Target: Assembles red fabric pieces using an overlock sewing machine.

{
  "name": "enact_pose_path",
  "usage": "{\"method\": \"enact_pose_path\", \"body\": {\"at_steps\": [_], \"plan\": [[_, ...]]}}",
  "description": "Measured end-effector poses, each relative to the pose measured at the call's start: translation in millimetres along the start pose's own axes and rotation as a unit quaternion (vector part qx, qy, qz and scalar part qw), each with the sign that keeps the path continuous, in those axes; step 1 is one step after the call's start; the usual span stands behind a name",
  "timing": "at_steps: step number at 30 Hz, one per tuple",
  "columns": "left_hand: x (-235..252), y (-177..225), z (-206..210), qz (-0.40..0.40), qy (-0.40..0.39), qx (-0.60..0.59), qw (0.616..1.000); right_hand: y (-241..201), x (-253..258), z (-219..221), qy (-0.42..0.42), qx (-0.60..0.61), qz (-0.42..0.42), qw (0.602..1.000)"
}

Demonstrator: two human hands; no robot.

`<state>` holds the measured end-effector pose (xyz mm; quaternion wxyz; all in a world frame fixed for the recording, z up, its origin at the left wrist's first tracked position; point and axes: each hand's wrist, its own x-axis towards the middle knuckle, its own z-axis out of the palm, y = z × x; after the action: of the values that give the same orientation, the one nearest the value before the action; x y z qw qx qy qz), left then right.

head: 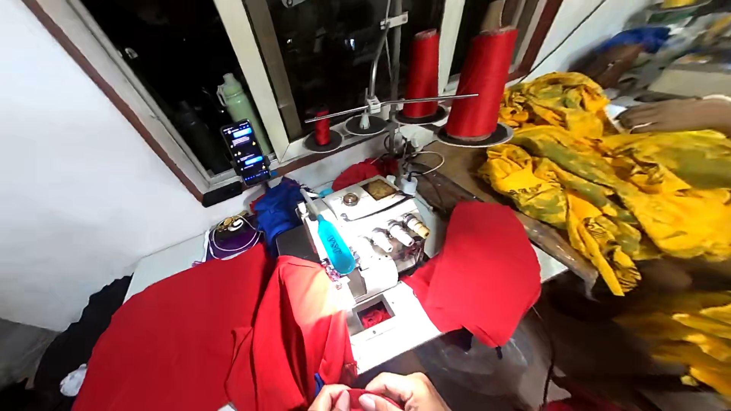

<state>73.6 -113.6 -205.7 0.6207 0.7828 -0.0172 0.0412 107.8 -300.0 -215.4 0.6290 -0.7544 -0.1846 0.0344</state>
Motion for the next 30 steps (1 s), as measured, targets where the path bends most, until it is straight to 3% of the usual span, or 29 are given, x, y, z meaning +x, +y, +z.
{"method": "enact_pose_path", "body": {"at_steps": [3, 8, 11, 17, 22, 30], "plan": [[3.2, 10.5, 0.3, -0.015, 0.042, 0.009, 0.999, -9.6, 4.1, 7.8, 0.027, 0.028, 0.007, 0.999], [9.5, 13.1, -13.4, 0.034, -0.021, -0.002, 0.999, -19.1, 3.4, 21.8, 0.085, 0.070, 0.078, 0.991], [18.3, 10.8, -23.9, 0.062, -0.018, 0.018, 0.998, -22.2, 0.0, 29.8, 0.105, 0.093, 0.086, 0.986], [16.4, 18.2, -22.5, 0.039, 0.025, -0.002, 0.999, -29.9, -1.2, 39.4, 0.126, 0.090, 0.041, 0.987], [40.0, 40.1, -36.2, 0.122, 0.020, 0.046, 0.991, -39.7, 11.0, 39.3, 0.159, 0.120, 0.001, 0.980], [67.1, 47.6, -40.8, 0.153, 0.010, 0.128, 0.980, -27.5, 19.9, 45.3, 0.205, 0.146, -0.031, 0.967]]}}
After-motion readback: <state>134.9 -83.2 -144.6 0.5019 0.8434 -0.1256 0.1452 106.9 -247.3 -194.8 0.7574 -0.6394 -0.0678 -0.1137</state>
